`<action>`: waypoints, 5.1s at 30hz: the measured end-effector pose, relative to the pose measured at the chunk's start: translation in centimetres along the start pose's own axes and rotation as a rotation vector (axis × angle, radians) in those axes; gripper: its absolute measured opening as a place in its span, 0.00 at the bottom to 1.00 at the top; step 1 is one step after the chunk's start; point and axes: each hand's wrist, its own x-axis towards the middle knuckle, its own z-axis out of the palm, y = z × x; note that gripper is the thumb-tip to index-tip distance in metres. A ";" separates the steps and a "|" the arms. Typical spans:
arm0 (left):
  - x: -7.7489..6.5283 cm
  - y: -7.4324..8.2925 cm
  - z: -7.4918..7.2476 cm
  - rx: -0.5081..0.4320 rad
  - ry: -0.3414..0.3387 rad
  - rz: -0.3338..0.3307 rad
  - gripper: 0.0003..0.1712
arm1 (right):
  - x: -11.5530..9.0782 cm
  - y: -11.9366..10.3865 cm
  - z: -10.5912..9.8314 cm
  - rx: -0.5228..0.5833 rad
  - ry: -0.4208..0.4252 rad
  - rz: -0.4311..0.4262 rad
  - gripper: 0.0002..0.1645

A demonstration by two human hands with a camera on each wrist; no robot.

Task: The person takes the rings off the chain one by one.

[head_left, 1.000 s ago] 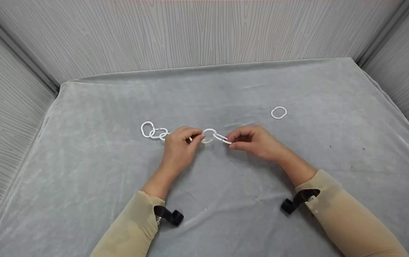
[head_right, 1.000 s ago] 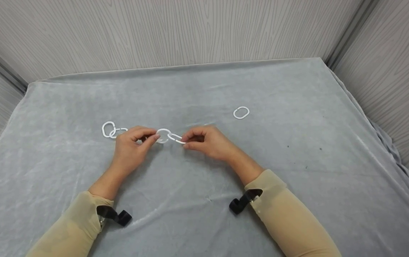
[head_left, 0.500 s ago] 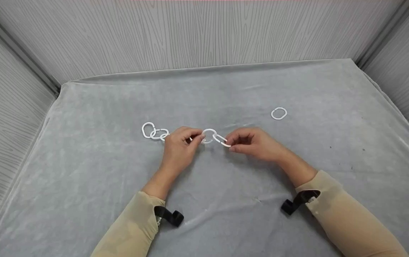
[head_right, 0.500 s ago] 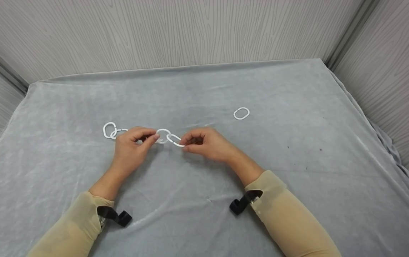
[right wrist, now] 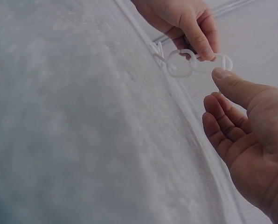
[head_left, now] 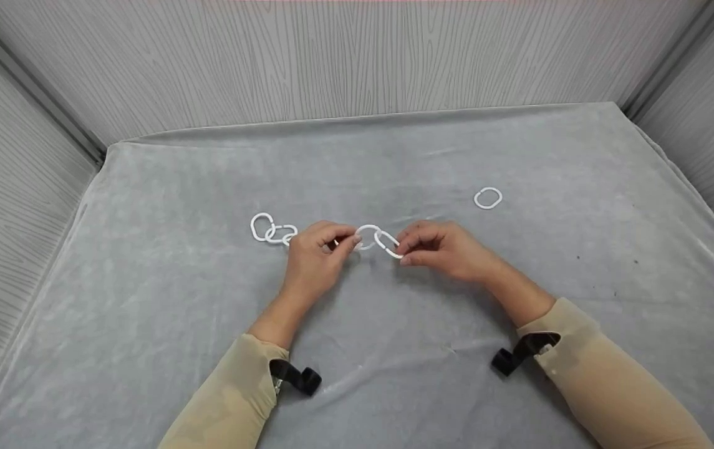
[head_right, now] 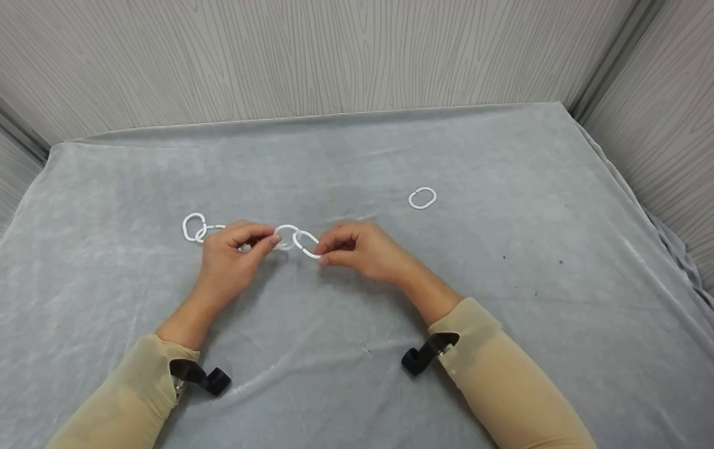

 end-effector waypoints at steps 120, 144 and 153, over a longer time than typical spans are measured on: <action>0.0 0.1 -0.2 -0.068 -0.070 0.013 0.03 | 0.1 -0.9 1.2 -0.013 0.057 0.232 0.07; -0.2 0.0 0.0 -0.082 -0.066 0.004 0.04 | -0.2 -0.6 -0.8 -0.065 0.144 0.259 0.06; 0.1 0.0 -0.1 -0.075 -0.074 0.003 0.03 | 0.1 -1.0 -3.1 -0.180 0.152 0.230 0.05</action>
